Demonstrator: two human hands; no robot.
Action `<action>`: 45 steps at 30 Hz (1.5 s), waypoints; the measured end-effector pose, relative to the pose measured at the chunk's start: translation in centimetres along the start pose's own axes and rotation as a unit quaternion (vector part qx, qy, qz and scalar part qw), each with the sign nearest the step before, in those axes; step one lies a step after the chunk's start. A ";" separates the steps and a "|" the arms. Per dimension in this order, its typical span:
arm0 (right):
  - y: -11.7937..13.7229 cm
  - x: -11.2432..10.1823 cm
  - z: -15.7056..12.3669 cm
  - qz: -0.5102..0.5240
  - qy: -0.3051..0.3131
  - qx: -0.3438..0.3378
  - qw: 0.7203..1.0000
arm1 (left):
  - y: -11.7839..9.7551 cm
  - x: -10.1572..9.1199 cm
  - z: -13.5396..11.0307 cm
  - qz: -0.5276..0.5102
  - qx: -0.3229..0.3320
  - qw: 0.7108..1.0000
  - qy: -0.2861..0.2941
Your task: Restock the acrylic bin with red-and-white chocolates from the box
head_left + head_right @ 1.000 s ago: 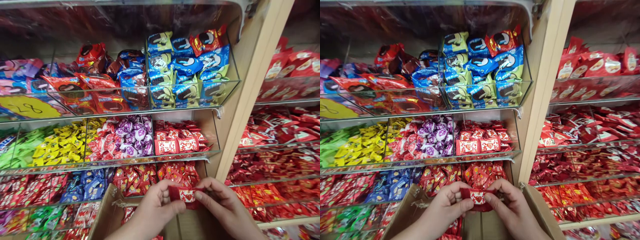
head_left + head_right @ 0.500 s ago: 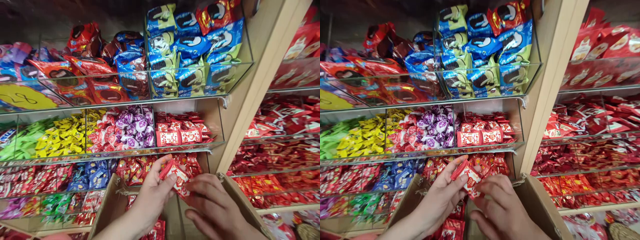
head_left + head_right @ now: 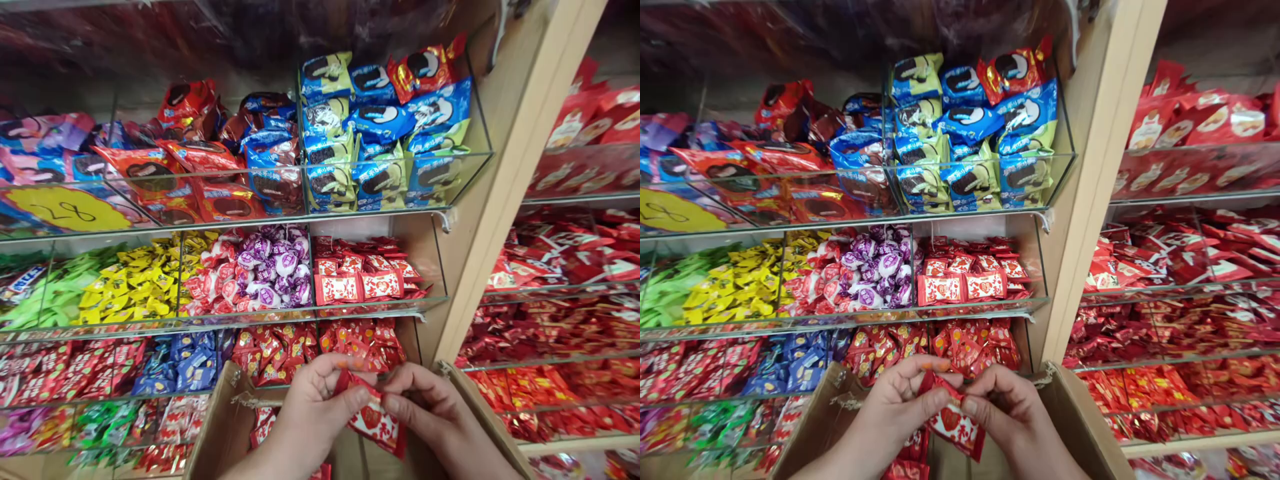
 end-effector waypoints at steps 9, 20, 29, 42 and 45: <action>-2.3 0.0 0.5 0.133 0.017 0.038 0.990 | 0.8 -0.7 0.9 -0.026 0.015 0.999 -0.032; -0.3 -0.7 1.0 -0.154 0.071 -0.020 0.985 | 0.8 -1.6 0.5 0.082 0.001 0.996 -0.034; 7.4 -3.9 14.2 -0.595 0.071 -0.209 0.773 | -1.7 -3.2 0.7 0.054 0.048 0.991 -0.113; 6.3 0.1 19.8 -0.742 0.155 -0.027 0.651 | -1.8 -3.1 0.7 0.015 0.055 0.991 -0.125; 6.8 0.1 19.8 -0.709 0.183 -0.010 0.682 | -1.9 -3.2 0.7 0.006 0.067 0.988 -0.137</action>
Point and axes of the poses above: each hand's wrist, its own z-axis towards the middle knuckle, its own x-axis out of the palm, y = z × x, the point moved 1 cm from there along z, towards the middle knuckle, and after that the axes turned 13 degrees about -x, right-handed, at the moved point
